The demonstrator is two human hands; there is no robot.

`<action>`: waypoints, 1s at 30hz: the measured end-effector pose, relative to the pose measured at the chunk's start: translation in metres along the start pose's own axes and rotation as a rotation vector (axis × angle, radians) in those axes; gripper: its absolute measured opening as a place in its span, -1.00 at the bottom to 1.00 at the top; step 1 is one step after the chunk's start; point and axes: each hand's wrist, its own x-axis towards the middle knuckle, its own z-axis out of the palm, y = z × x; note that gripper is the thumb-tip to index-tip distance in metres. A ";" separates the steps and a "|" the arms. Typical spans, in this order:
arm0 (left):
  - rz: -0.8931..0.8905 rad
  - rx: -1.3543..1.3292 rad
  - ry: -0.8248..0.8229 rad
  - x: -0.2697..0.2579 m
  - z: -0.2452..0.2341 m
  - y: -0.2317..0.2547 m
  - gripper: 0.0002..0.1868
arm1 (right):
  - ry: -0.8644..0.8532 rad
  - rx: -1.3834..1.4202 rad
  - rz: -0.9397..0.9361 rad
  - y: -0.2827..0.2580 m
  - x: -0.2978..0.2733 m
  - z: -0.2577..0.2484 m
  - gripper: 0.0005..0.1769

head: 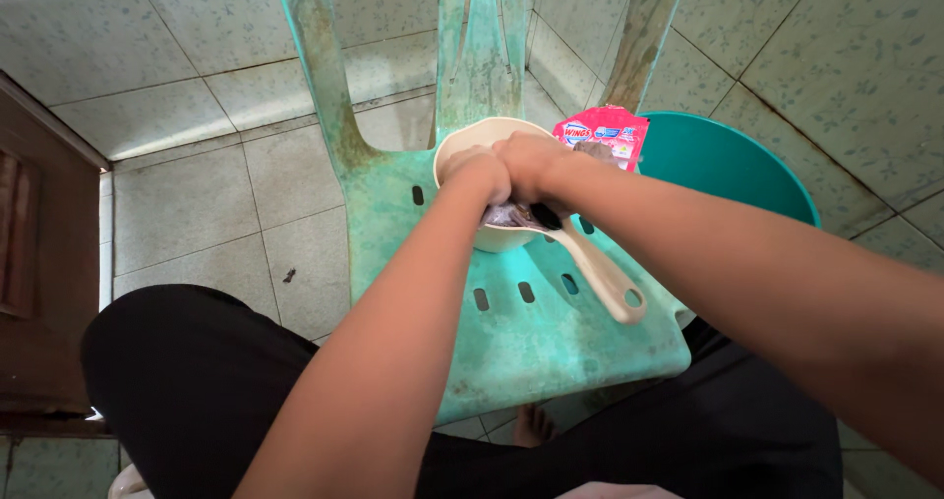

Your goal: The person scrubs a wooden spoon and several chopsticks in a small bowl using a sponge and detergent. They rinse the bowl under a tap and continue scrubbing the utensils.

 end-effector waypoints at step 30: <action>0.191 -0.310 -0.082 0.041 0.030 -0.005 -0.49 | 0.007 0.828 0.055 0.063 -0.048 -0.094 -0.43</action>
